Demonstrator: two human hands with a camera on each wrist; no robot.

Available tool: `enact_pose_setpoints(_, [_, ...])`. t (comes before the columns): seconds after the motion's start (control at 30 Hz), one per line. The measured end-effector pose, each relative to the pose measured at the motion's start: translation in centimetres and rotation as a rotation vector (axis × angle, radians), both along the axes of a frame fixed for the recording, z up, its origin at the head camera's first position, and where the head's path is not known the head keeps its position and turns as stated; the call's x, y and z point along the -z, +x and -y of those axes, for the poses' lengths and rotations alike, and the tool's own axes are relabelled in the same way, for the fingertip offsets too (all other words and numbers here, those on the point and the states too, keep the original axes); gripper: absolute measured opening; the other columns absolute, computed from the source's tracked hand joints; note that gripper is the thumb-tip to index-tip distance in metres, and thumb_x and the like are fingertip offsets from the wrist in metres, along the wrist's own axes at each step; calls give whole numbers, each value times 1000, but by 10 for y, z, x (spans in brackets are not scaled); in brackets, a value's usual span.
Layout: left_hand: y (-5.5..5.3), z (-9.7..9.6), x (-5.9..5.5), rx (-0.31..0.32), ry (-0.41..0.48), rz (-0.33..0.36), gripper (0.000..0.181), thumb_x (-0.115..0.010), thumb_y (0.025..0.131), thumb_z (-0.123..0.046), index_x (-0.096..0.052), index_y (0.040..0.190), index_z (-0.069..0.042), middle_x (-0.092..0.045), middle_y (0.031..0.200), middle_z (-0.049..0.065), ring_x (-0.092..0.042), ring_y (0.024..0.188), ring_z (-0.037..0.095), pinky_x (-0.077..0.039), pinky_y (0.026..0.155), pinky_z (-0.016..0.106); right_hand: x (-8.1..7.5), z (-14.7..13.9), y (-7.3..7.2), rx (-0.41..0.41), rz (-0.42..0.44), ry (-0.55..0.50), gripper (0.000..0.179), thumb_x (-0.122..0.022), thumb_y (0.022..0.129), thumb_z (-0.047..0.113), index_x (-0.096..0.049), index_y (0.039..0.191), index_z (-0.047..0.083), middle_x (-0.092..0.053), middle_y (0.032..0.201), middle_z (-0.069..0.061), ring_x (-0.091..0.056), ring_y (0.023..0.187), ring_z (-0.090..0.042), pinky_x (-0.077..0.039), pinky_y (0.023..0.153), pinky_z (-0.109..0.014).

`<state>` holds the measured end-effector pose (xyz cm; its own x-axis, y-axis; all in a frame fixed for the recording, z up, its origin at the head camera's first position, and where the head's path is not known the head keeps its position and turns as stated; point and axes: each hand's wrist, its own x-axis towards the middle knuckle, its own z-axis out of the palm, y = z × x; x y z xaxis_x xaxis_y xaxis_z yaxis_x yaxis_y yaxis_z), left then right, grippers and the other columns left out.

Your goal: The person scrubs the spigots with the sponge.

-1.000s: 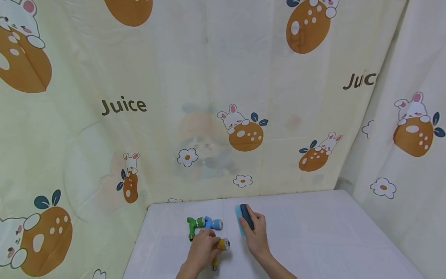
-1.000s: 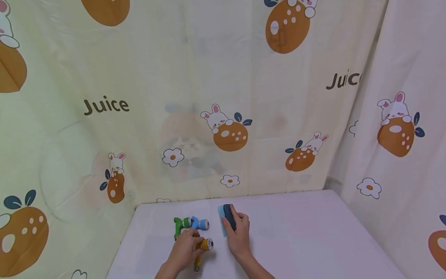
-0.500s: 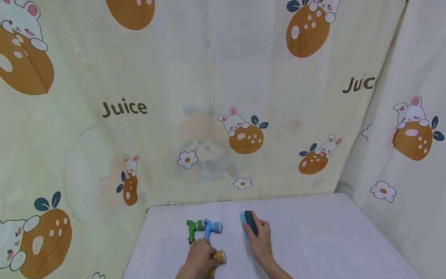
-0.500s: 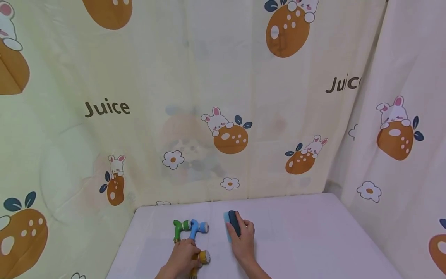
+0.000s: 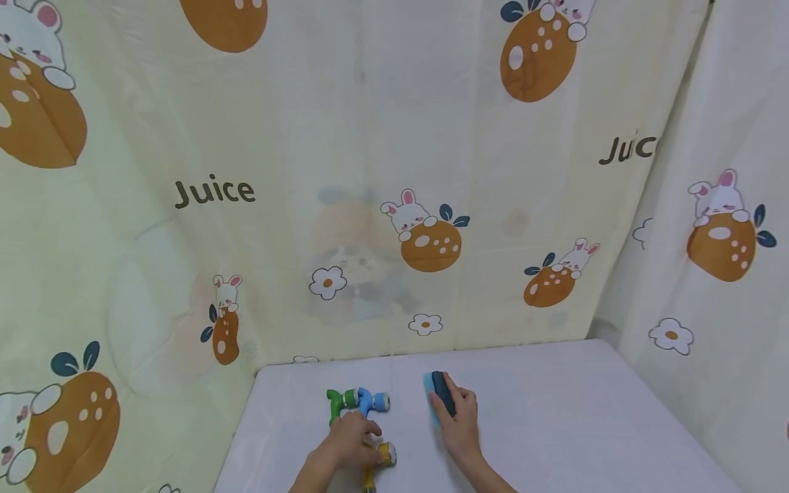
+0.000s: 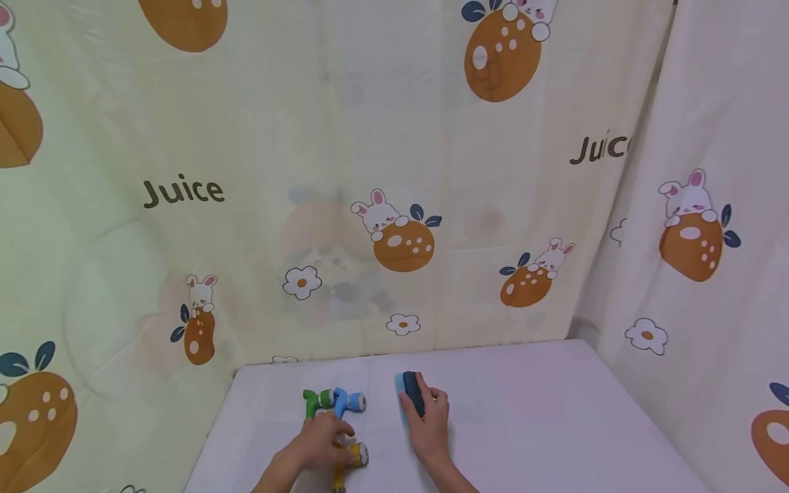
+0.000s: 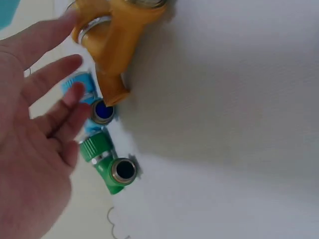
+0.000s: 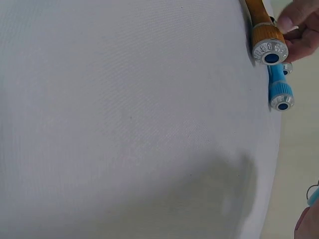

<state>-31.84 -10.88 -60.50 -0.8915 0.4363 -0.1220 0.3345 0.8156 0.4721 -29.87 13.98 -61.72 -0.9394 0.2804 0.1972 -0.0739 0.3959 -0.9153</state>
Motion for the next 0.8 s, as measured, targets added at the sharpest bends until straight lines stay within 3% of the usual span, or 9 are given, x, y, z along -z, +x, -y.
enact_pose_setpoints(0.1, [-3,-2,-3,-57,78,-74,38,-81,89,-30,-74,122,-13,-66,111,4,-57,100,19,-47,88,45,0,1,0,-1,8,1,66,-63,102,48,-48,157,15,-45,132,-19,-45,122,-33,-40,104,-54])
enact_pose_setpoints(0.2, [-6,-8,-2,-171,105,-177,43,-78,93,-26,-68,133,-12,-64,124,8,-58,113,27,-47,97,51,1,1,0,-3,8,4,66,-63,102,49,-47,157,14,-45,132,-19,-46,122,-33,-40,104,-53])
enact_pose_setpoints(0.27, [-10,-14,0,-227,81,-246,47,-77,94,-27,-65,137,-13,-63,129,10,-58,120,32,-47,101,56,2,0,1,1,4,7,66,-63,102,49,-47,157,14,-45,132,-19,-46,122,-32,-40,104,-53])
enact_pose_setpoints(0.37, [-14,-21,5,-278,17,-296,53,-77,94,-32,-63,140,-12,-62,133,14,-56,125,37,-46,103,59,3,0,0,7,-5,11,65,-63,102,48,-48,156,15,-45,131,-19,-46,121,-32,-41,103,-52])
enact_pose_setpoints(0.43, [-15,-26,9,-289,-29,-291,59,-76,93,-37,-61,143,-9,-60,135,20,-54,126,41,-45,103,62,4,0,0,11,-4,6,64,-64,102,47,-49,156,15,-46,131,-19,-46,121,-32,-40,104,-52])
enact_pose_setpoints(0.57, [-17,-35,17,-323,-94,-215,70,-77,91,-47,-58,147,-9,-51,142,28,-49,131,47,-41,109,66,5,2,0,-1,6,-8,65,-65,102,46,-48,156,16,-46,132,-18,-46,122,-33,-40,106,-54])
enact_pose_setpoints(0.7, [-17,-44,25,-365,-80,-196,69,-79,88,-49,-60,144,-13,-49,146,32,-49,133,50,-39,111,67,4,4,-1,-8,6,-11,65,-65,101,46,-48,156,16,-46,133,-18,-46,124,-33,-39,108,-55])
enact_pose_setpoints(0.8, [-17,-49,27,-365,-52,-218,64,-80,87,-49,-63,138,-15,-57,137,32,-54,127,50,-41,106,66,3,5,-1,-10,-2,-6,64,-65,102,46,-49,156,16,-46,132,-18,-46,123,-33,-39,107,-54])
